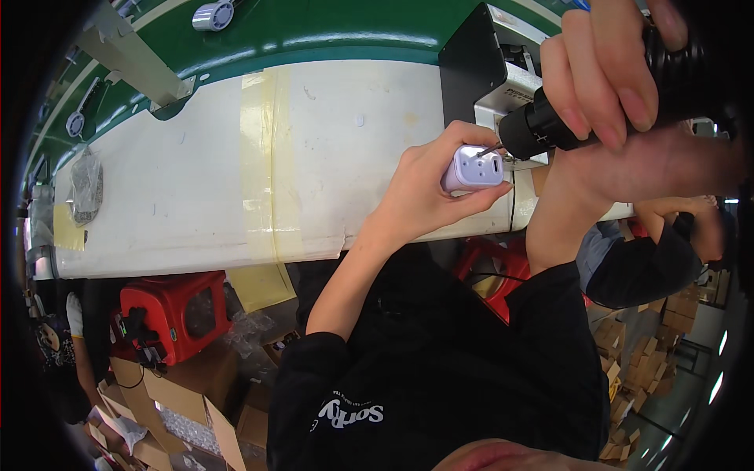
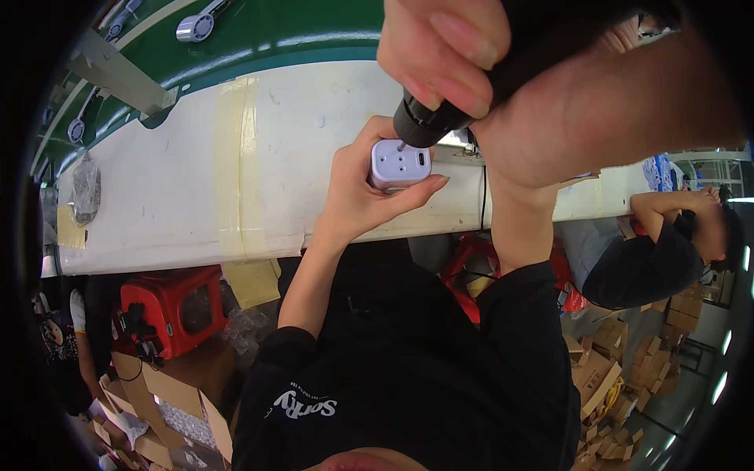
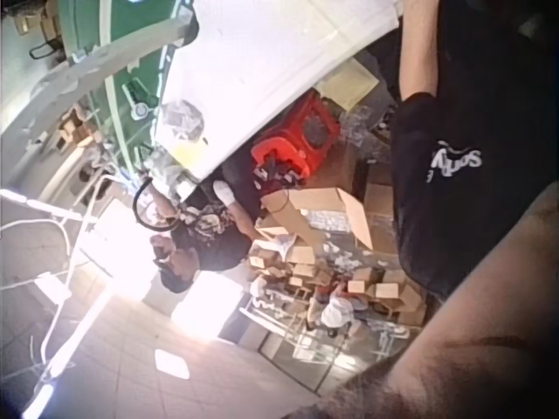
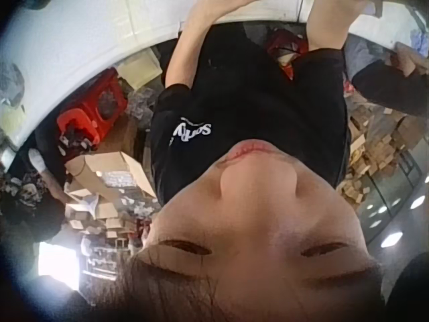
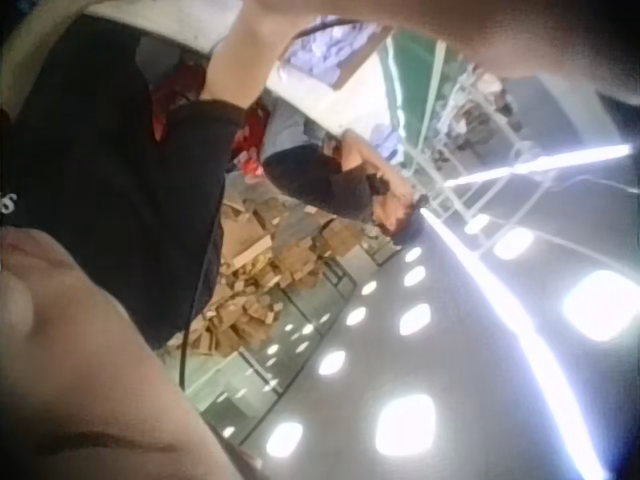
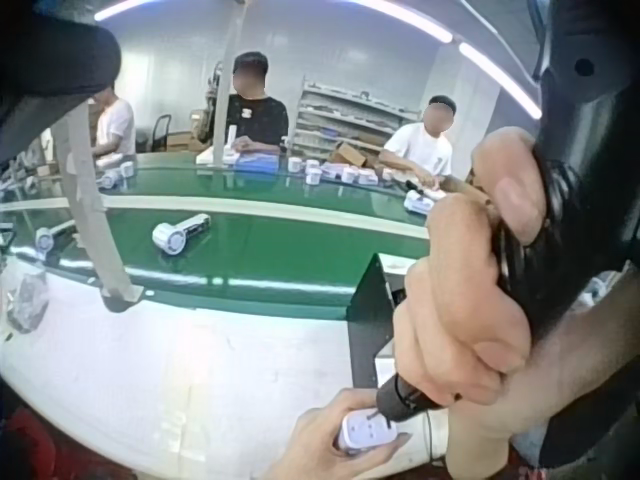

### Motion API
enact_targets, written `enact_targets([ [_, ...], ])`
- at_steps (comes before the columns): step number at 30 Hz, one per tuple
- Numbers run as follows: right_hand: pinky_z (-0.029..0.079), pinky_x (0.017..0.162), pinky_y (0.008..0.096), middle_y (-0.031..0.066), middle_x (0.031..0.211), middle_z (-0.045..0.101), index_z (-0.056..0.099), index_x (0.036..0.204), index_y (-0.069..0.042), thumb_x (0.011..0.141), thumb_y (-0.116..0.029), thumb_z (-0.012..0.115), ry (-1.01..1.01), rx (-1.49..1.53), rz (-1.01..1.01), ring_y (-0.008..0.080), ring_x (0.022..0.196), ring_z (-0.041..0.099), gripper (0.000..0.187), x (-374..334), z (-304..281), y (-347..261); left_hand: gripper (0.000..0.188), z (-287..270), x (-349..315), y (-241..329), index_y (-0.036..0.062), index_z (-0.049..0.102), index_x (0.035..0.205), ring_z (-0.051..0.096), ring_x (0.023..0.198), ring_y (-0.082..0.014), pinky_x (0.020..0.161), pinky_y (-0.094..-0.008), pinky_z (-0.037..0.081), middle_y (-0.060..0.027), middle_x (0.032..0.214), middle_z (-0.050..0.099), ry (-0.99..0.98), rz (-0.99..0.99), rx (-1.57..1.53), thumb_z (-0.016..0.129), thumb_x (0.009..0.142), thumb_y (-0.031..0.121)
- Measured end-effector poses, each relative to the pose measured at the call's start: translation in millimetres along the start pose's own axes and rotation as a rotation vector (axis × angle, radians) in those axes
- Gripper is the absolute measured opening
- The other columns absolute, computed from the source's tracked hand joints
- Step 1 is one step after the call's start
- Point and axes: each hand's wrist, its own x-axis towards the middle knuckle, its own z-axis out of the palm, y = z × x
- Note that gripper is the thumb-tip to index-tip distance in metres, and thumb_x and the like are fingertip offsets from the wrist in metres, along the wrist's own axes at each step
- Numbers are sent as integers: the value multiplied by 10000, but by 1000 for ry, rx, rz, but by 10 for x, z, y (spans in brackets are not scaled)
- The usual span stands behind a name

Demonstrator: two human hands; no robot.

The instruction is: Assembling small electronic components using an electric screwdriver at a production workstation.

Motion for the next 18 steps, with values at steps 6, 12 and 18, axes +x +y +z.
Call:
enact_targets([
  [6,312,363,231,0,551,428,441,876,-97,751,-699,446,1,21,-11,84,373,369,615,-24,32,-9,401,-1,-7,3,70,518,1027,652,815,-208,699,-274,502,-69,905,644,-2,-11,2,750,706,131],
  [12,307,364,229,-2,553,426,444,878,-96,748,-705,442,2,41,-21,81,374,366,623,16,-117,10,399,-5,-5,-2,75,518,1028,651,816,-205,699,-275,502,-65,906,644,-1,5,3,749,707,132],
  [18,302,364,228,-5,556,423,447,879,-96,744,-711,438,7,61,-31,79,376,363,630,22,-144,34,400,-2,7,2,79,517,1031,651,819,-204,696,-273,501,-61,908,646,-2,6,3,746,708,131],
])
